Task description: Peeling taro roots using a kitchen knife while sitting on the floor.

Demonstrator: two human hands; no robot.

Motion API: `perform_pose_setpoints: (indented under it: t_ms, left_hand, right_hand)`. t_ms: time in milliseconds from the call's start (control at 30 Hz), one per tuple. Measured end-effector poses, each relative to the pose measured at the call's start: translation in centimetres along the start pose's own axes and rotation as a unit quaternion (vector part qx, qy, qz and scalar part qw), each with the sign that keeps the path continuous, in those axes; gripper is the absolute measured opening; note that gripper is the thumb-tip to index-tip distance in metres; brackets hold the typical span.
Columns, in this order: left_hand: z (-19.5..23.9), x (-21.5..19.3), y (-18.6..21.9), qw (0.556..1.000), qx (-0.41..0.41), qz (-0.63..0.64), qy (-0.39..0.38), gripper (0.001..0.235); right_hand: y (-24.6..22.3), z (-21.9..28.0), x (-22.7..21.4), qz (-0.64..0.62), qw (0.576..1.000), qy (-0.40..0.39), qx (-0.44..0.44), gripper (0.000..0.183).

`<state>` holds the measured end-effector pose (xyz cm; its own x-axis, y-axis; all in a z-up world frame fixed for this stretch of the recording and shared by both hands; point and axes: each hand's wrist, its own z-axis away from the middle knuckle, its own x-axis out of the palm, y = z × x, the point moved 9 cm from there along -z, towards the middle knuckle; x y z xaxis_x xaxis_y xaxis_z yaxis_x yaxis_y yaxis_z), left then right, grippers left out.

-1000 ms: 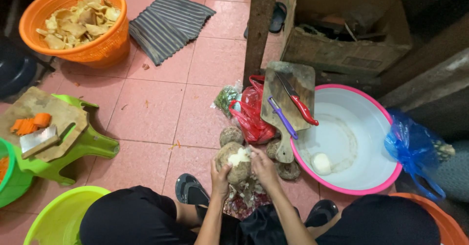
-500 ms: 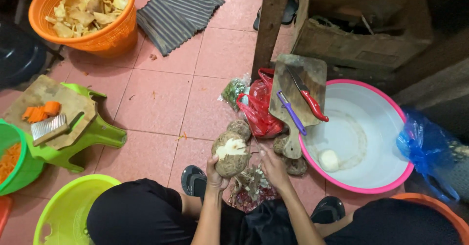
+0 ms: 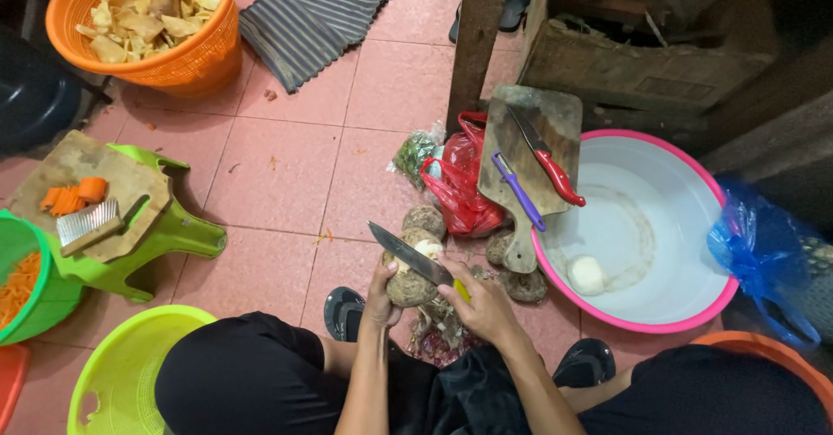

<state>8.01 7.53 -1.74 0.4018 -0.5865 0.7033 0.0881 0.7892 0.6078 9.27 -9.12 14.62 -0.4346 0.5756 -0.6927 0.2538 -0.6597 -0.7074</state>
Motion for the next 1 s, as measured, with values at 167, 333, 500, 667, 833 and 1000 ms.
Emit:
perform_pose_setpoints:
  t_ms: [167,333,500,667,833,1000]
  left_hand:
    - [-0.4,-0.2,0.0,0.997,0.047,-0.051,0.022,0.07]
    - [0.6,1.2,0.4,0.998,0.046,-0.016,0.038,0.07]
    - [-0.2,-0.3,0.9,0.997,0.033,-0.055,0.03,0.07]
    - [-3.4,-6.3,-2.2,0.999,-0.01,-0.039,0.024,0.06]
    - [0.0,-0.3,1.1,0.998,-0.028,-0.048,0.004,0.067]
    - [0.4,0.2,1.5,0.997,-0.029,-0.066,-0.013,0.077]
  right_hand:
    - [2.3,-0.4,1.0,-0.082,0.994,0.072,0.025,0.042]
    - [5.3,-1.2,-1.0,-0.284,0.941,0.176,0.047,0.041]
    - [3.5,-1.6,-1.1,-0.288,0.954,0.08,-0.027,0.047]
    - [2.1,-1.0,1.4,-0.039,0.994,-0.099,0.034,0.071]
    - [1.4,-0.6,0.6,-0.041,0.995,-0.081,0.04,0.062]
    - [-0.7,-0.5,0.0,-0.109,0.992,-0.065,0.009,0.054]
